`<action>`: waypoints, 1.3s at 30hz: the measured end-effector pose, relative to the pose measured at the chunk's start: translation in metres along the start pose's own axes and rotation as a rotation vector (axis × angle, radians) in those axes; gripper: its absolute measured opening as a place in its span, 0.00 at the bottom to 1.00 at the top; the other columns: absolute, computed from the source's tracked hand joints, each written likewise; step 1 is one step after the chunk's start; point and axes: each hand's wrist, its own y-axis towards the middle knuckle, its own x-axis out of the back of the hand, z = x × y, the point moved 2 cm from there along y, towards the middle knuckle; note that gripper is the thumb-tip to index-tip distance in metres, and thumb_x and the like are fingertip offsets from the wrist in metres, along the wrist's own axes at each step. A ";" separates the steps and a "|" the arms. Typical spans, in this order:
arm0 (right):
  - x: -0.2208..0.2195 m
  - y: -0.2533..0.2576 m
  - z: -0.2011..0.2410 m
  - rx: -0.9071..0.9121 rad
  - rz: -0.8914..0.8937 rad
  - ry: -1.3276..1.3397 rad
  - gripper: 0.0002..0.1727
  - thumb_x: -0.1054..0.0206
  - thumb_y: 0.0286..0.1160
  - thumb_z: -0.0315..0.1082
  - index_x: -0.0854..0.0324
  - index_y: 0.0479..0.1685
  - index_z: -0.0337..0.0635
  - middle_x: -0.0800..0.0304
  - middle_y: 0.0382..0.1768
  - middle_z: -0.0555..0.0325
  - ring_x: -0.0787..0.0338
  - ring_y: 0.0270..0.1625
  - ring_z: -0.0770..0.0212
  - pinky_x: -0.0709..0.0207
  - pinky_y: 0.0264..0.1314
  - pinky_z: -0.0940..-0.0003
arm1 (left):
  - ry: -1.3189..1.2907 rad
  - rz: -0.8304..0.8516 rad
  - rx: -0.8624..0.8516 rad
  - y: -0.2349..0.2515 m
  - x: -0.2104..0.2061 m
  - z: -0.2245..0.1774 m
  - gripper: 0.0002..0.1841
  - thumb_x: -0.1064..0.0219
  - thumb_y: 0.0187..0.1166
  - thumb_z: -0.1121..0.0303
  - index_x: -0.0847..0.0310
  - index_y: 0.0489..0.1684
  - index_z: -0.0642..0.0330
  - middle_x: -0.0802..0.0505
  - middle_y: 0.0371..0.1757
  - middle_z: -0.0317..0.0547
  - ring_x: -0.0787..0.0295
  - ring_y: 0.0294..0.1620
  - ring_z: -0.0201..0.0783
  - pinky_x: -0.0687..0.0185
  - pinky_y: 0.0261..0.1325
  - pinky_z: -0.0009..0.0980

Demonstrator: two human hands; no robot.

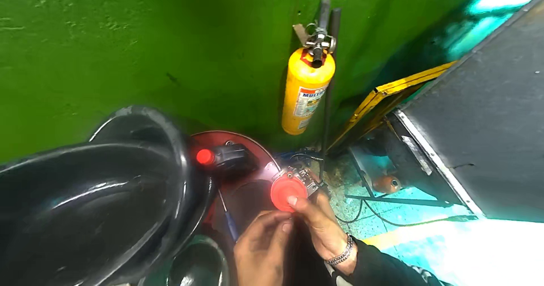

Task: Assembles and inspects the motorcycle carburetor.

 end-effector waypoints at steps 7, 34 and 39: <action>-0.021 -0.004 -0.006 0.040 0.030 0.005 0.52 0.12 0.48 0.43 0.35 0.80 0.42 0.11 0.55 0.45 0.07 0.51 0.55 0.10 0.53 0.64 | 0.019 -0.148 -0.023 -0.011 0.015 0.000 0.06 0.28 0.77 0.74 0.09 0.46 0.64 0.04 0.42 0.38 0.08 0.34 0.26 0.09 0.39 0.21; 0.002 -0.004 -0.015 -0.019 -0.144 0.024 0.48 0.20 0.56 0.39 0.43 0.80 0.38 0.15 0.55 0.40 0.07 0.46 0.51 0.09 0.46 0.58 | 1.289 -0.124 0.495 -0.026 0.093 0.111 0.35 0.25 0.73 0.62 0.28 0.79 0.74 0.16 0.68 0.78 0.19 0.70 0.75 0.21 0.68 0.67; 0.009 0.004 -0.011 0.053 -0.150 0.019 0.55 0.14 0.46 0.41 0.42 0.81 0.37 0.15 0.58 0.42 0.07 0.52 0.52 0.09 0.53 0.58 | 1.485 -0.018 0.829 -0.007 0.076 0.125 0.35 0.33 0.79 0.71 0.37 0.89 0.62 0.17 0.73 0.71 0.13 0.65 0.70 0.14 0.58 0.62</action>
